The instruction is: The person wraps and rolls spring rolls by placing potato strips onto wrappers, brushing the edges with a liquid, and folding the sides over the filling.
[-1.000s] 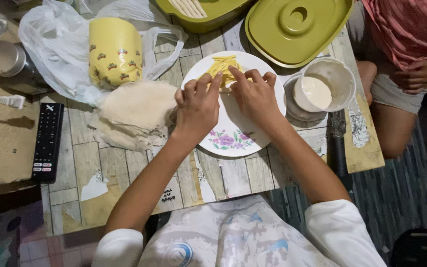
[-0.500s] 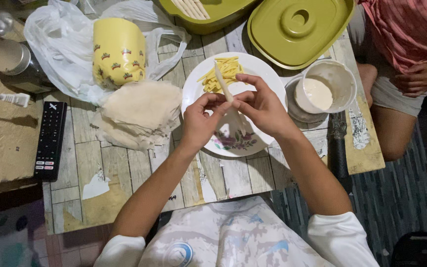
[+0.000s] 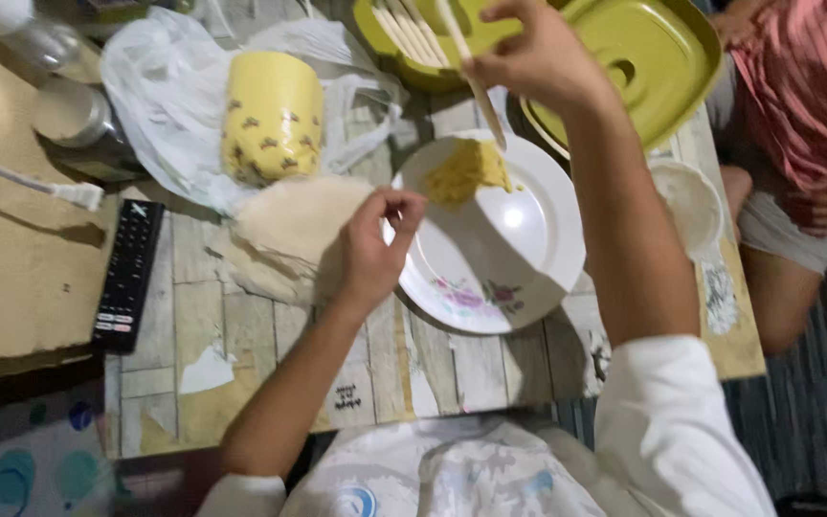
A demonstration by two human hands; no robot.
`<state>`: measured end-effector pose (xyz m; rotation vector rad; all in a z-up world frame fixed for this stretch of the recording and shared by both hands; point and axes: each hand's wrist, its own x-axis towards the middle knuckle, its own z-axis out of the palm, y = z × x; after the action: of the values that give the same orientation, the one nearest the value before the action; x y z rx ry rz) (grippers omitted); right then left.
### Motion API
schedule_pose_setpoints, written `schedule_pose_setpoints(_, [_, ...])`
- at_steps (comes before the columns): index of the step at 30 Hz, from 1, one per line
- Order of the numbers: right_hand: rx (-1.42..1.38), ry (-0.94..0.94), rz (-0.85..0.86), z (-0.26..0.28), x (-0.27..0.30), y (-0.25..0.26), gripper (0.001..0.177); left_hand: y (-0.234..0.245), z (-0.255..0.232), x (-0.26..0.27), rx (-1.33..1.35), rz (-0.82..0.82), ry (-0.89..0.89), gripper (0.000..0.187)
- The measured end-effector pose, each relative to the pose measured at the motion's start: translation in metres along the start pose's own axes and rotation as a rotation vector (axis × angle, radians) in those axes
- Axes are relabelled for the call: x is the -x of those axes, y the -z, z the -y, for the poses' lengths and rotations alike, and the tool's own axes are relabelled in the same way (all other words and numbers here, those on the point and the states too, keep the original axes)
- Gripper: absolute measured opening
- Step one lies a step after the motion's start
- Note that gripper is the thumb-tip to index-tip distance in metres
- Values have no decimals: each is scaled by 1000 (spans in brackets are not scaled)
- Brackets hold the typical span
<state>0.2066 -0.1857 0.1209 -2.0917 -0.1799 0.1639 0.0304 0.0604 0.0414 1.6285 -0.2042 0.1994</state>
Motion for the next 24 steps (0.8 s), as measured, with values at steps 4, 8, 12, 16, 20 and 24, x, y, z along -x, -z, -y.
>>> schedule_pose_setpoints(4, [681, 306, -160, -27, -117, -27, 57, 7, -20, -1, -154, -46, -12, 14])
schedule_pose_setpoints(8, [1185, 87, -34, -52, -182, -57, 74, 12, -32, -3, -301, -23, -113, 13])
schedule_pose_setpoints(12, [1117, 95, -118, -79, -194, -70, 88, 23, -34, -9, -437, -18, -206, 15])
schedule_pose_setpoints(16, [915, 156, -165, -95, -196, -64, 81, 44, -44, -14, -430, -116, -196, 13])
schedule_pose_setpoints(20, [607, 208, -37, -98, -184, -47, 56, 49, -56, -18, -461, -144, -157, 14])
schedule_pose_setpoints(24, [499, 238, -38, -97, -181, -42, 51, 51, -53, -16, -528, -96, -113, 16])
